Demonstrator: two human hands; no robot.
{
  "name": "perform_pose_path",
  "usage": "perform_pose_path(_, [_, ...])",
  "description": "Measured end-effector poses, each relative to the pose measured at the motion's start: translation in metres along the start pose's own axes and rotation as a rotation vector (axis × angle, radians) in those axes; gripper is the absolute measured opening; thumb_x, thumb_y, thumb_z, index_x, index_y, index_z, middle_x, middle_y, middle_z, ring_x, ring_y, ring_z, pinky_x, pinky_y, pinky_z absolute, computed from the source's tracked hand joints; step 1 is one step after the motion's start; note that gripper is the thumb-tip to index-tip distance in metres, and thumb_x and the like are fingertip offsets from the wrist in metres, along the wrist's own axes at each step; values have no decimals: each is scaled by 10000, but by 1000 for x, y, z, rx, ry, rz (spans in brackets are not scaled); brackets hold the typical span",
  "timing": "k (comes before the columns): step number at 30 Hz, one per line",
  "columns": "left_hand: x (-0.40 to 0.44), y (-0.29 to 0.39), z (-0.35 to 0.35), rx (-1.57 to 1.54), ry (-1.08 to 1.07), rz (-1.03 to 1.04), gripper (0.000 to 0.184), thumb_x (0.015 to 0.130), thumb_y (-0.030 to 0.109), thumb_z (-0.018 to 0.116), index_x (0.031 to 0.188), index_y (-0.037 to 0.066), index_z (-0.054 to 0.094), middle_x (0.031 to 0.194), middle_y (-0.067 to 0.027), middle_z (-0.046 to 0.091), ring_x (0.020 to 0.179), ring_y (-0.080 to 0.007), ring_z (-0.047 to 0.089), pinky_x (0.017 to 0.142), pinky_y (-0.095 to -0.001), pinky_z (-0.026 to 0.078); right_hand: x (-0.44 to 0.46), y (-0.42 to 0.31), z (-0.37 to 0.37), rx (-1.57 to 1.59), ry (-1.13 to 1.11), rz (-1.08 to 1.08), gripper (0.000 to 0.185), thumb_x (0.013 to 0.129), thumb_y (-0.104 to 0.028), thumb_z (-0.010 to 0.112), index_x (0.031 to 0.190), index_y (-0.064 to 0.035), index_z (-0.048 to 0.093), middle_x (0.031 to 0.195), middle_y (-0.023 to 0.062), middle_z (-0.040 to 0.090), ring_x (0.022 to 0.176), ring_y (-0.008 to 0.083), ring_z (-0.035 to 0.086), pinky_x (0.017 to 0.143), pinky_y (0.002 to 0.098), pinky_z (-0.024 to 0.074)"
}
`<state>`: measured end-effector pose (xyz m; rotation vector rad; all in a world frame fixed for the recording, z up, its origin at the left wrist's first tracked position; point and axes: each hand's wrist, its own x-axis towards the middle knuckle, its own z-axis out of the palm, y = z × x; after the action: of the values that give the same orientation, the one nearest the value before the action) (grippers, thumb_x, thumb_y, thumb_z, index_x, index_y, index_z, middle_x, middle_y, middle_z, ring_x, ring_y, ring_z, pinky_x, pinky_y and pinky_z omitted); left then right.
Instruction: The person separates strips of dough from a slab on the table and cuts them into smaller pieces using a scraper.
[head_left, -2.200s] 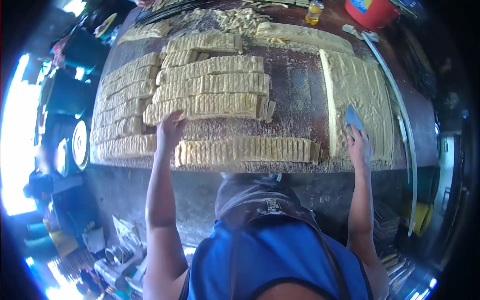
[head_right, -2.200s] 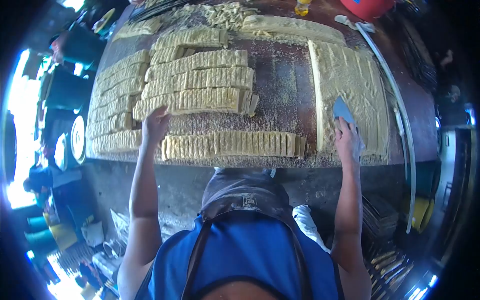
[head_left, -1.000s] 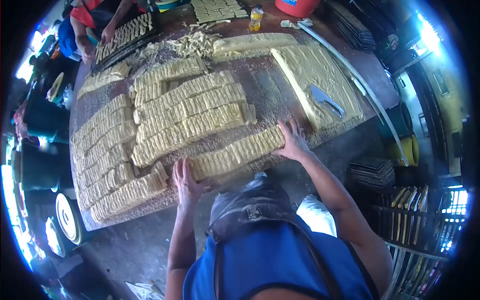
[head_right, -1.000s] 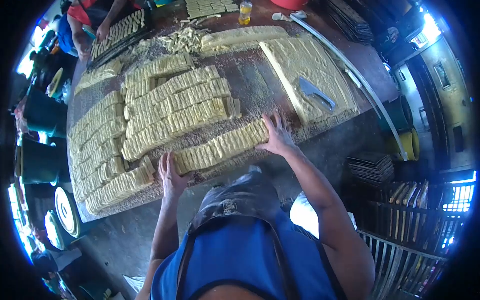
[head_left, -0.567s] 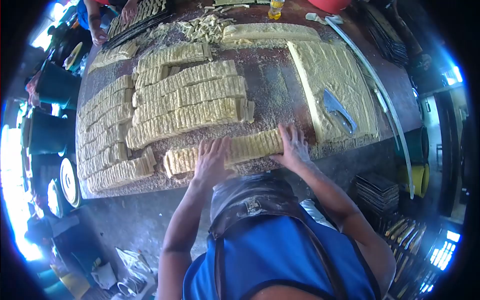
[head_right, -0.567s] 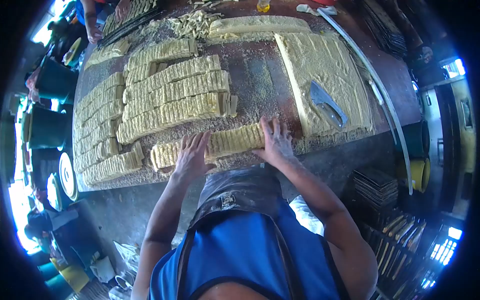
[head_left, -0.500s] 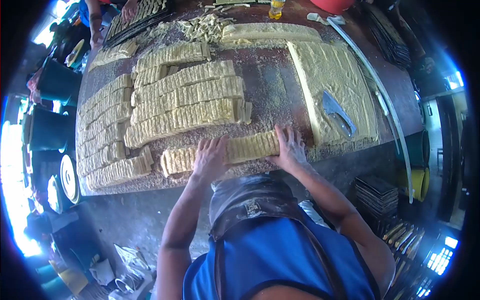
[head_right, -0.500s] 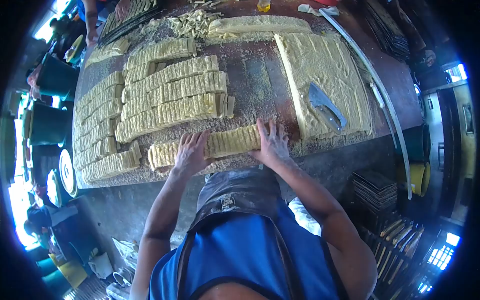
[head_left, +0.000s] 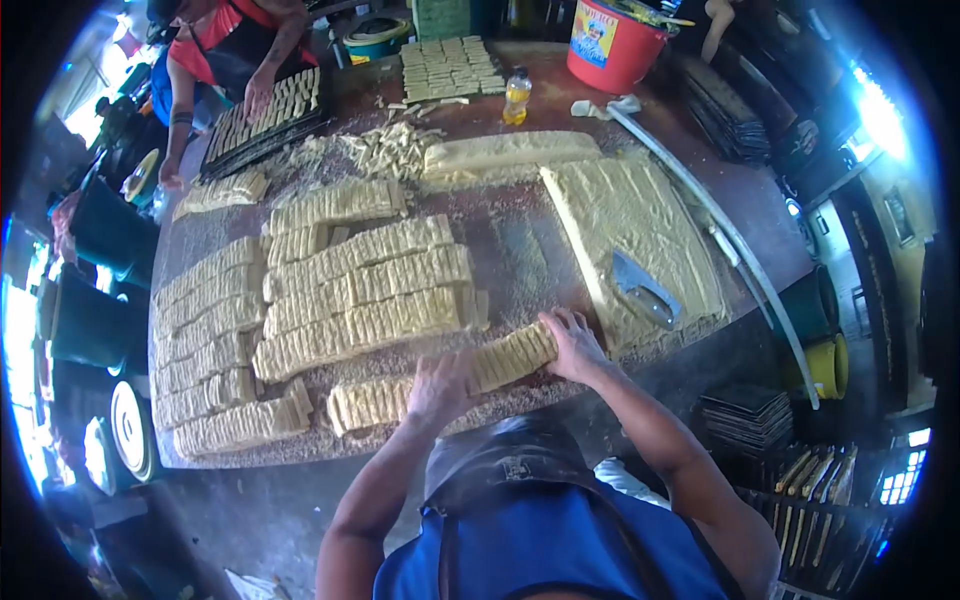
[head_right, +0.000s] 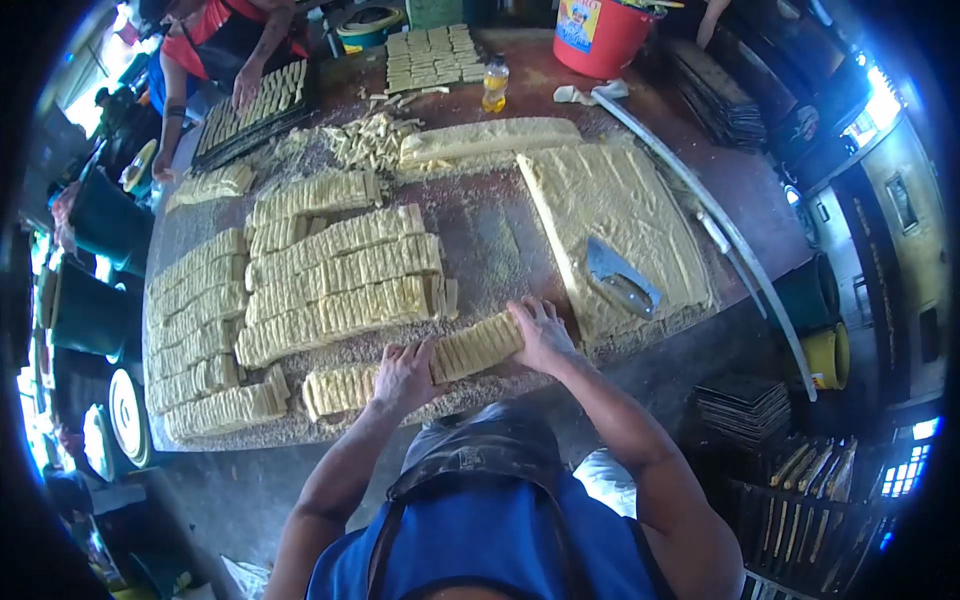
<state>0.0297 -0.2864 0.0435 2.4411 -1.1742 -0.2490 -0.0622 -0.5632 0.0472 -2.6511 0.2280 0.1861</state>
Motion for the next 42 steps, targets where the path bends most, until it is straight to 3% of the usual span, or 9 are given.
perform_pose_path(6, [24, 30, 15, -103, -128, -271, 925, 731, 356, 833, 1465, 14, 386, 1271, -230, 578, 1193, -399, 572, 1022, -482, 470, 49, 26, -33, -74, -54, -157, 953, 617, -124, 854, 1465, -111, 421, 1488, 200, 407, 1367, 443, 407, 1119, 508, 414])
perform_pose_path(7, [28, 44, 13, -119, -33, -275, 777, 787, 184, 752, 1434, 0, 364, 1226, -237, 563, 1162, -415, 573, 926, -510, 538, 65, 34, -38, -74, -111, -219, 956, 615, -106, 850, 1469, -114, 423, 1491, 195, 406, 1367, 424, 415, 1123, 492, 416])
perform_pose_path(10, [54, 55, 48, -63, 139, -329, 844, 802, 209, 745, 1483, -16, 300, 1282, -251, 520, 1194, -410, 554, 938, -493, 537, 118, 54, -58, -125, -213, -337, 957, 615, -61, 834, 1479, -124, 429, 1496, 177, 406, 1369, 377, 432, 1133, 436, 424])
perform_pose_path(18, [176, 93, 39, -14, 6, -675, 1004, 804, 237, 774, 1534, -70, 157, 1318, -227, 486, 1134, -382, 574, 898, -429, 567, 267, 86, -93, -247, -295, -643, 949, 591, -59, 849, 1456, -155, 470, 1461, 135, 459, 1344, 352, 458, 1117, 426, 439])
perform_pose_path(20, [207, 88, 42, 27, 19, -704, 1024, 801, 257, 791, 1538, -69, 159, 1312, -225, 488, 1131, -377, 576, 896, -411, 574, 294, 89, -103, -371, -301, -636, 918, 580, -162, 881, 1414, -145, 500, 1395, 139, 506, 1328, 350, 474, 1114, 424, 426])
perform_pose_path(24, [257, 76, 36, 48, 2, -783, 1064, 786, 262, 808, 1551, -58, 141, 1309, -232, 488, 1144, -383, 572, 920, -407, 563, 339, 94, -115, -386, -318, -563, 990, 560, -154, 901, 1453, -163, 474, 1485, 162, 451, 1380, 372, 428, 1142, 437, 391])
perform_pose_path(32, [320, -16, 13, 28, 46, -748, 955, 762, 65, 737, 1561, 47, 214, 1483, -221, 407, 1284, -484, 479, 1074, -450, 462, 367, 106, -119, -203, -194, -456, 924, 539, -130, 923, 1369, -90, 518, 1379, 185, 524, 1320, 378, 480, 1085, 450, 453])
perform_pose_path(37, [352, -90, -30, 9, -6, -564, 893, 706, 21, 731, 1520, 53, 367, 1470, -217, 461, 1356, -374, 461, 1131, -399, 404, 359, 97, -105, -210, -98, -329, 1055, 616, -370, 923, 1453, -19, 384, 1454, 261, 424, 1344, 438, 428, 1140, 503, 385])
perform_pose_path(42, [348, -116, -49, 22, -127, -552, 972, 663, 58, 809, 1525, 48, 359, 1486, -224, 452, 1398, -357, 422, 1161, -397, 381, 337, 65, -95, -174, -28, -180, 939, 723, -302, 847, 1454, 14, 351, 1399, 254, 428, 1271, 476, 460, 1014, 564, 482])
